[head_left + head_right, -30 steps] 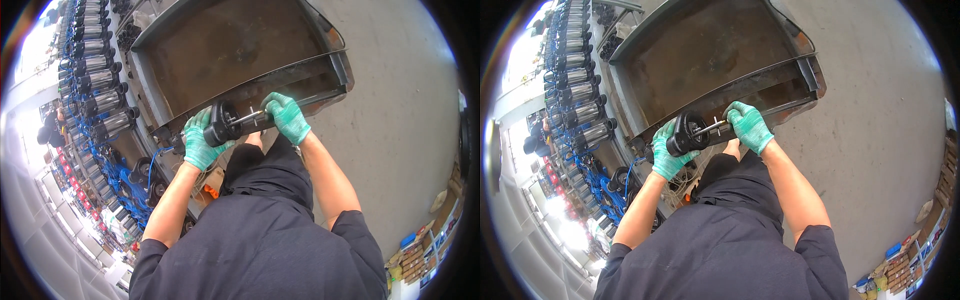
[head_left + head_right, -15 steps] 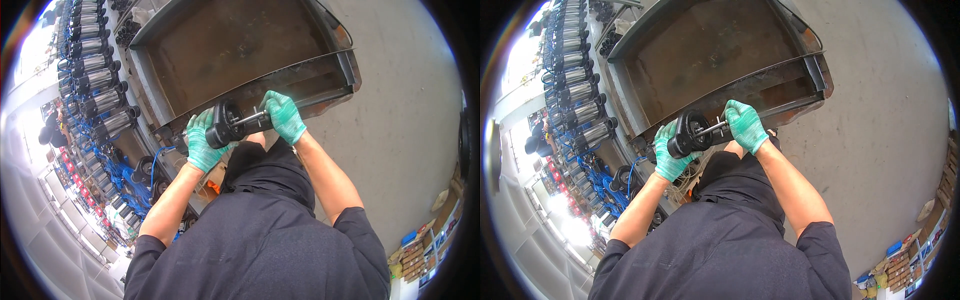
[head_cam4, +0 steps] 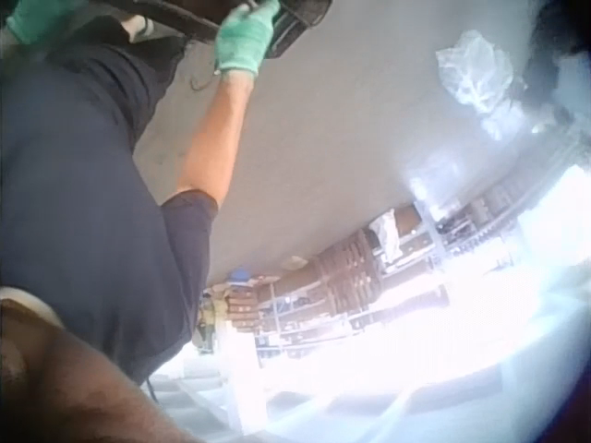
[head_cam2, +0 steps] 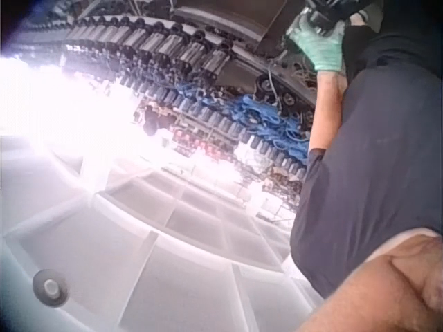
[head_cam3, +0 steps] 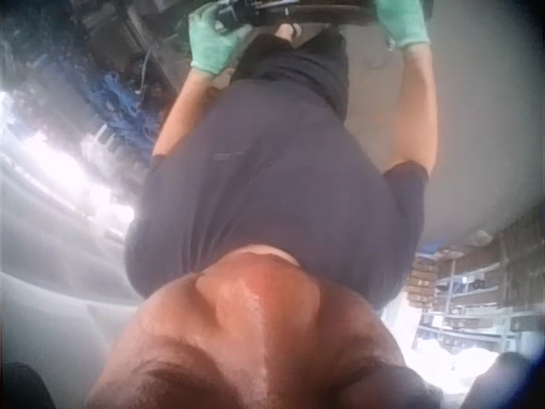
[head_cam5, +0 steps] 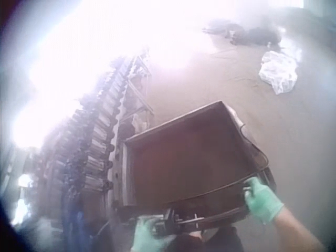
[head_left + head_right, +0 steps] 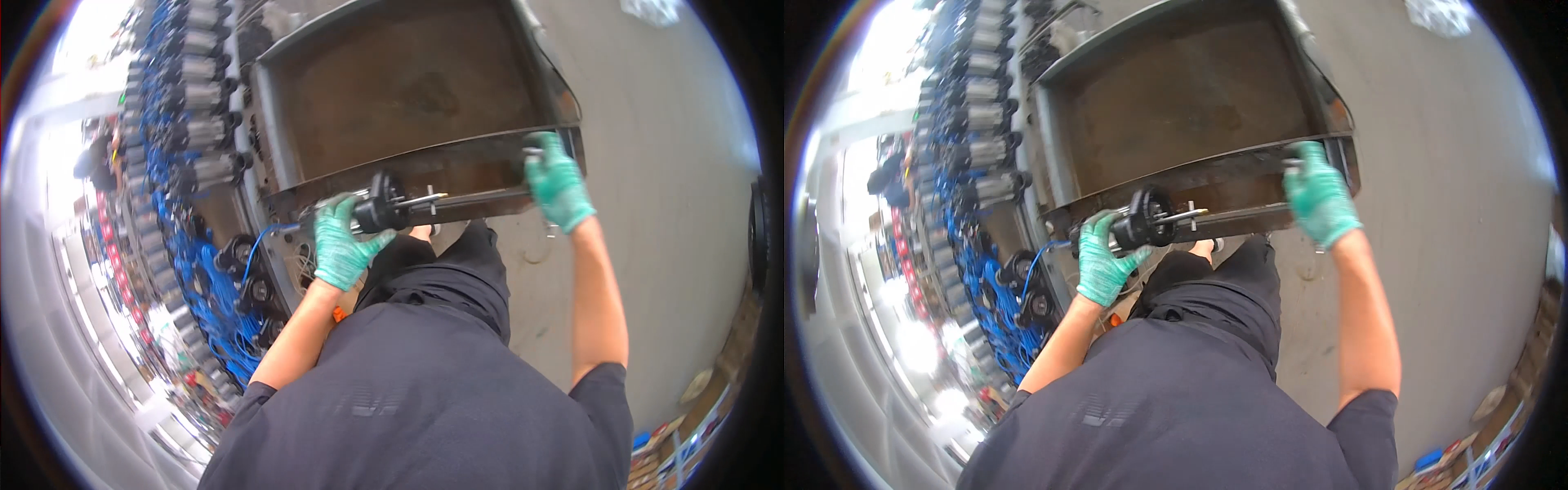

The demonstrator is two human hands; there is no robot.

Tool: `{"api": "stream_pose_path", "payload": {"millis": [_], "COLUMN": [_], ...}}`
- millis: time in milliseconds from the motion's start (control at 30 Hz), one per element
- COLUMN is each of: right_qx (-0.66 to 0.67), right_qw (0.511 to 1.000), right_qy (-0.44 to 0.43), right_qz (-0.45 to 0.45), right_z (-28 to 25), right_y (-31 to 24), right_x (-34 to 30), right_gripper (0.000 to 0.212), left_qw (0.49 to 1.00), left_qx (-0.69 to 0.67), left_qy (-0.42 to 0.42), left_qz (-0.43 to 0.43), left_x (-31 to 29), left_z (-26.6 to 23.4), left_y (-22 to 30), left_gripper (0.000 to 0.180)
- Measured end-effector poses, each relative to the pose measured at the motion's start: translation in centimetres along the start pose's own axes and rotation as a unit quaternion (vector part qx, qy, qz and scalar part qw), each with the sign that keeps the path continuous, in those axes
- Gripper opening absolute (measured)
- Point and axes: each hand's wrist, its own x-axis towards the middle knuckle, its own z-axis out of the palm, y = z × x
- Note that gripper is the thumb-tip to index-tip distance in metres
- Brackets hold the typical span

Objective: The person tests submersible pumps by connecting test fixtures to them, submerging the pumps in a water tank, and placing them onto a work table.

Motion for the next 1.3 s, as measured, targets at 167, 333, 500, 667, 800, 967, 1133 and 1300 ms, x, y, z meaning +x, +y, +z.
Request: {"api": "stream_pose_path", "payload": {"millis": [167,333,500,667,800,967,1133,1300], "right_qx": [-0.354,-0.416,-0.395,-0.327,-0.283,-0.341,-0.262,-0.255], "right_qw": [0.93,0.905,0.917,0.942,0.951,0.925,0.937,0.934], "right_qy": [-0.054,-0.059,0.02,0.033,0.089,0.168,0.183,0.156], "right_qz": [0.089,0.066,0.054,0.074,0.087,-0.008,-0.143,-0.197], "right_z": [-4.0,-4.0,-4.6,-4.5,-4.0,-3.6,-0.6,2.8], "right_y": [4.0,8.0,9.2,7.6,5.9,4.9,-2.5,-0.9], "right_x": [3.2,4.6,5.4,5.4,4.9,5.1,6.5,10.5], "right_gripper": [0.033,0.037,0.037,0.038,0.037,0.045,0.036,0.024], "left_qw": [0.922,0.918,0.942,0.912,0.922,0.939,0.972,0.951], "left_qx": [-0.308,-0.323,-0.256,-0.351,-0.332,-0.287,-0.225,-0.299], "left_qy": [-0.008,0.038,0.112,0.161,0.197,0.185,0.064,-0.032], "left_qz": [-0.233,-0.225,-0.187,-0.138,-0.023,0.046,-0.017,-0.071], "left_x": [0.3,0.2,0.1,0.7,3.7,9.2,16.1,20.1], "left_z": [-0.4,0.2,-2.4,-7.1,-11.9,-13.8,-10.8,-2.7], "left_y": [4.4,4.3,2.9,4.5,7.7,8.0,2.4,0.1], "left_gripper": [0.042,0.038,0.034,0.031,0.029,0.032,0.034,0.034]}}
